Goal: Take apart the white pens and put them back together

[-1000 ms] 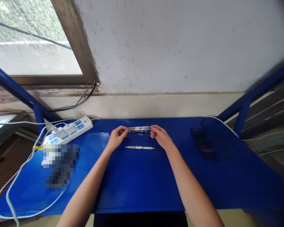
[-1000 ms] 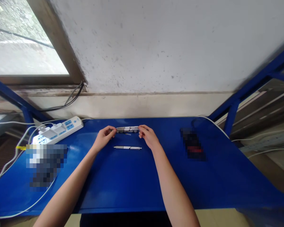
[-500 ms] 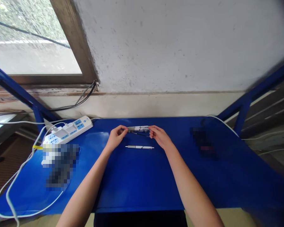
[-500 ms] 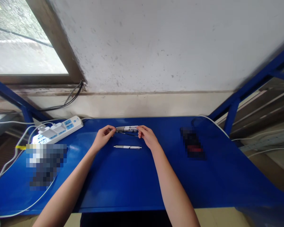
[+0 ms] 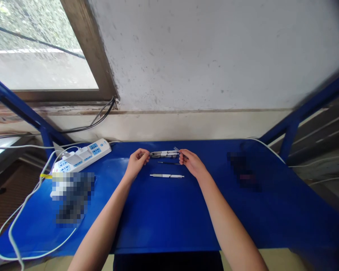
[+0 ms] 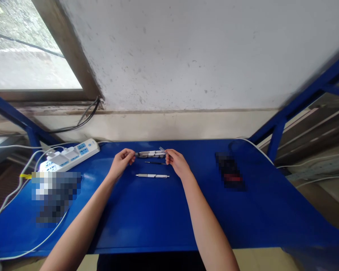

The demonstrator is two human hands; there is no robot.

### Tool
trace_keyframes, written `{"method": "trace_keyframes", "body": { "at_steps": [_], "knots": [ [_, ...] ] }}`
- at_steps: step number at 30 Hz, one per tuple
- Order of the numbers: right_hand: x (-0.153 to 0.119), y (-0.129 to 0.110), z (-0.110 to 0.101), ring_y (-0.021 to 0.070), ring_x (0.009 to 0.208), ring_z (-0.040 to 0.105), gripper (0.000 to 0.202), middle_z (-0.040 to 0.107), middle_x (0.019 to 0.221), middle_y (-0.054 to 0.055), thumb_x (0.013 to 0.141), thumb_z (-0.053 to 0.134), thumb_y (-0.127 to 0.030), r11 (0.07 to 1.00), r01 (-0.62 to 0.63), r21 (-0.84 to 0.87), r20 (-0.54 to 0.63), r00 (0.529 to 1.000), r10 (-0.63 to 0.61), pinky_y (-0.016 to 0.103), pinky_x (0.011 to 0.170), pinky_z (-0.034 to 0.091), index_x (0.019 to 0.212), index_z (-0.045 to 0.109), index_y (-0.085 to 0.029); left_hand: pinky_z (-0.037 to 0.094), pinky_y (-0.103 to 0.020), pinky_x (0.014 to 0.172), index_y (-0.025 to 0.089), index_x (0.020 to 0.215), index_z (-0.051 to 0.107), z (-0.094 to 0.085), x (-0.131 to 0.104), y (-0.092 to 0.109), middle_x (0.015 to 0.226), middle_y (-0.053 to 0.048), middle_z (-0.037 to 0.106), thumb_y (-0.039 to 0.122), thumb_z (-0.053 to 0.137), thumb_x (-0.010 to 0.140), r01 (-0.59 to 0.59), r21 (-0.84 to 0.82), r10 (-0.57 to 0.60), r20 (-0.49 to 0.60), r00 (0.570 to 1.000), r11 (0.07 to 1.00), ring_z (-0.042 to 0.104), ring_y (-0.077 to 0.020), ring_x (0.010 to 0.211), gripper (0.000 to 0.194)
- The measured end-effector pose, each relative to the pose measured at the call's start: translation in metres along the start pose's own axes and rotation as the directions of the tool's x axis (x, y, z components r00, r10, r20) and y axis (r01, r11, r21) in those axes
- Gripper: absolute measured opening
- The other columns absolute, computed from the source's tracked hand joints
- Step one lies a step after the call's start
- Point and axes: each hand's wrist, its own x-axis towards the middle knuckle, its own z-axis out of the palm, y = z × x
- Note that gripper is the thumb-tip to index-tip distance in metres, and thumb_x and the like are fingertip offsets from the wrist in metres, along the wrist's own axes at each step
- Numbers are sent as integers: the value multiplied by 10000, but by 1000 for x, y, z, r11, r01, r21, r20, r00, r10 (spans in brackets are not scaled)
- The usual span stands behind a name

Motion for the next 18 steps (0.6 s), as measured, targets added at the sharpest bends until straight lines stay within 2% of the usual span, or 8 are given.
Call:
{"method": "trace_keyframes", "body": {
  "at_steps": [5,9,18],
  "knots": [
    [-1,-3,0,127,571,483,261,545,618,-11,683,750,-400,1000,3,14,5,1000,-3,275,517,380,812,712,-176,406,-218,527,157,802,566,-1,2,-2,695,-21,651,430,739,710,96,-210,-102,-19,995,973,546,-99,560,335],
    [-3,-5,1,124,586,484,255,551,646,-7,679,752,-380,998,-16,57,-4,1000,16,273,518,381,830,722,-177,434,-223,565,159,812,548,-2,3,-4,787,-48,684,410,763,683,147,-307,-150,14,989,940,595,-113,637,354],
    [-2,-6,4,132,568,517,250,588,625,6,662,760,-365,998,-14,60,-6,1000,15,270,498,385,816,743,-169,458,-236,619,152,1000,565,0,1,-1,894,-65,690,358,755,703,156,-321,-134,89,987,934,620,-130,724,408]
  ]
}}
